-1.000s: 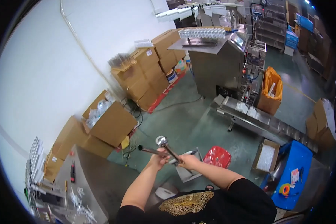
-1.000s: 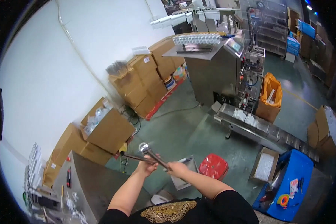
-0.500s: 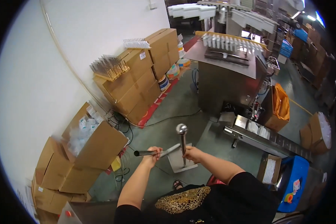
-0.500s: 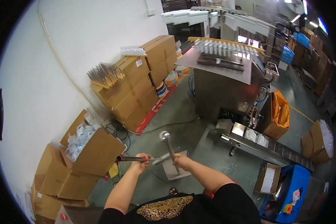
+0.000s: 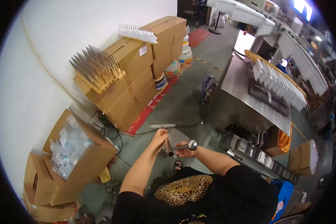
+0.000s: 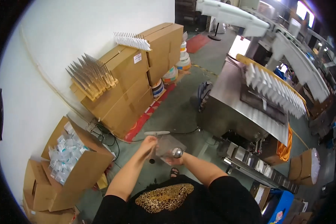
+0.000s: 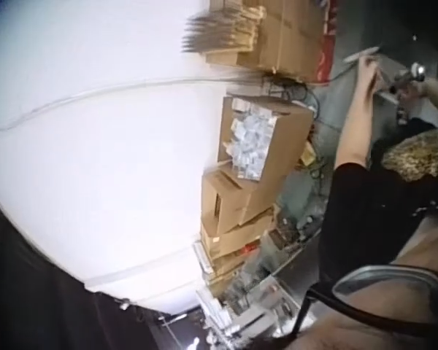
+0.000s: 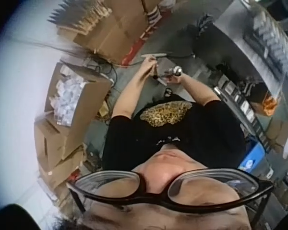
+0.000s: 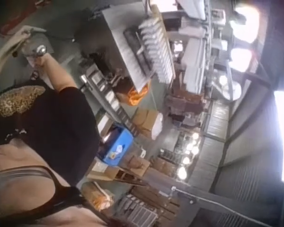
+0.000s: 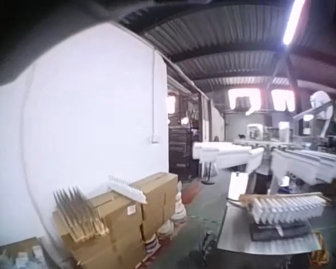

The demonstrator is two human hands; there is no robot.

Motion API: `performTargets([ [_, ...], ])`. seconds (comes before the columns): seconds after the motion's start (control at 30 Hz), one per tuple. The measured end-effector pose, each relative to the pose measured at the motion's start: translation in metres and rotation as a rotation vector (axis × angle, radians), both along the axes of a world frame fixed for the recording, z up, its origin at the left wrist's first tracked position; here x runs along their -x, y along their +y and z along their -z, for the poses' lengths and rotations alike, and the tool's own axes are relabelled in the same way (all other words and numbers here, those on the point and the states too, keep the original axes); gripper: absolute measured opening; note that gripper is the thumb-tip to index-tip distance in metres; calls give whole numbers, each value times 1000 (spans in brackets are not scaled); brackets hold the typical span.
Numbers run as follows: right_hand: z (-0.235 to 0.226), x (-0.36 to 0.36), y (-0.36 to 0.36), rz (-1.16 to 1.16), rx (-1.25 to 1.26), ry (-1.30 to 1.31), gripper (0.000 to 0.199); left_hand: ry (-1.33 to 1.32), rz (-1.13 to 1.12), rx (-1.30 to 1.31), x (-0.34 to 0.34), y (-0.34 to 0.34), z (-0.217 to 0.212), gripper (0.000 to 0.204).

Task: Sweeping the production floor with a broom and dustpan, and cleaning machinery with a small hand brush.

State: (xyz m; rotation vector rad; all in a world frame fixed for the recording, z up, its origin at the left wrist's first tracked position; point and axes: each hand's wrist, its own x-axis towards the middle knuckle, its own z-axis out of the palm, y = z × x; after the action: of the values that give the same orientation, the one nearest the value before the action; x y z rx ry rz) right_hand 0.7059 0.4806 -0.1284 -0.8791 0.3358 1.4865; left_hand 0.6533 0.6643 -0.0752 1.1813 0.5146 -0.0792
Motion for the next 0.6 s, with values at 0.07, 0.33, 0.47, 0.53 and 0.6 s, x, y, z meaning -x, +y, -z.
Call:
performTargets([
  [0.07, 1, -52, 33, -136, -142, -31, 23, -13, -10, -13, -42, 20, 10, 24],
  [0.33, 65, -263, 165, 64, -19, -99, 17, -117, 50, 211, -238, 120, 48, 19],
  [0.47, 30, -351, 173, 20, -171, -126, 13, -139, 37, 368, -313, 149, 62, 20],
  [0.53, 9, -388, 192, 215, 133, -158, 12, 24, 6, 295, -344, 163, 63, 21],
  [0.6, -2, -426, 208, 200, 149, -212, 11, -50, -15, 310, -373, 169, 67, 19],
])
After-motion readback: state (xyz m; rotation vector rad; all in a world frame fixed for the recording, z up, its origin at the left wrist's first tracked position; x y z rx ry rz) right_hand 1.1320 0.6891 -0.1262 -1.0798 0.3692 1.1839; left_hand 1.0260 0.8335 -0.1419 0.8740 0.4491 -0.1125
